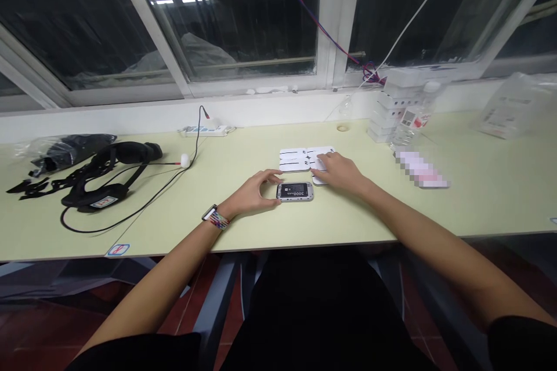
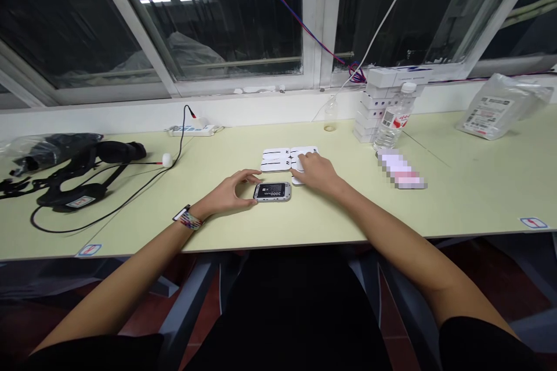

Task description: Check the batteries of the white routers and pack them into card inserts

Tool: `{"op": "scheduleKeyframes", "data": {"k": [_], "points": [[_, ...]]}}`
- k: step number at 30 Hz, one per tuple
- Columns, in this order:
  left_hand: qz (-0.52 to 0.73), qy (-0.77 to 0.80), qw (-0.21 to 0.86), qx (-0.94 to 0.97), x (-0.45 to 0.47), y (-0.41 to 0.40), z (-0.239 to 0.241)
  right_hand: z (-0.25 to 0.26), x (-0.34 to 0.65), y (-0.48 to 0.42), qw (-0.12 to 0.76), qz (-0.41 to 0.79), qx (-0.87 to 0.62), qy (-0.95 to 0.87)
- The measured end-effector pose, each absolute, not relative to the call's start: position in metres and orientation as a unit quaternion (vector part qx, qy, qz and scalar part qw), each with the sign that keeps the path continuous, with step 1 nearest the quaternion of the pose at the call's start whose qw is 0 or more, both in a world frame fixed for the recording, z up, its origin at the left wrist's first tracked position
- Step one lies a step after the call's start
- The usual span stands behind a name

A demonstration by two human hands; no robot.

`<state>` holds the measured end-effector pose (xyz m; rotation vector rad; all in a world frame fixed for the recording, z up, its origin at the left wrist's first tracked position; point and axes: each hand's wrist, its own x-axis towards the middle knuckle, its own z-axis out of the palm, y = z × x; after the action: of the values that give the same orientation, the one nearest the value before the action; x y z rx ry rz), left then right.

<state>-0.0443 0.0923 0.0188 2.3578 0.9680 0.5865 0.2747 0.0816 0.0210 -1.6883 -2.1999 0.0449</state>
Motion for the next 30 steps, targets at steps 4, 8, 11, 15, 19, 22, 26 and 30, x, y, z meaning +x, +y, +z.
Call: {"op": "scheduleKeyframes", "data": {"k": [4,8,11,15,19,22,26,30], "points": [[0.22,0.358,0.261,0.869,-0.044,0.092,0.019,0.016,0.278,0.084,0.179,0.0,-0.595,-0.783],[0.219,0.356,0.263,0.869,-0.044,0.091,0.019,0.017,0.277,0.083,0.196,-0.023,-0.592,-0.782],[0.219,0.359,0.268,0.867,-0.045,0.091,0.019,0.023,0.281,0.083,0.24,-0.029,-0.601,-0.762],[0.22,0.358,0.272,0.866,-0.045,0.092,0.019,0.031,0.277,0.08,0.379,0.056,-0.538,-0.751],[0.221,0.359,0.26,0.869,-0.044,0.092,0.019,0.026,0.254,0.069,0.407,0.252,-0.427,-0.767],[0.22,0.36,0.254,0.87,-0.044,0.092,0.019,0.018,0.239,0.065,0.38,0.27,-0.397,-0.791],[0.221,0.356,0.254,0.872,-0.045,0.093,0.018,0.011,0.235,0.068,0.347,0.226,-0.403,-0.816],[0.219,0.355,0.244,0.876,-0.046,0.094,0.017,0.011,0.237,0.073,0.33,0.207,-0.399,-0.83]]}}
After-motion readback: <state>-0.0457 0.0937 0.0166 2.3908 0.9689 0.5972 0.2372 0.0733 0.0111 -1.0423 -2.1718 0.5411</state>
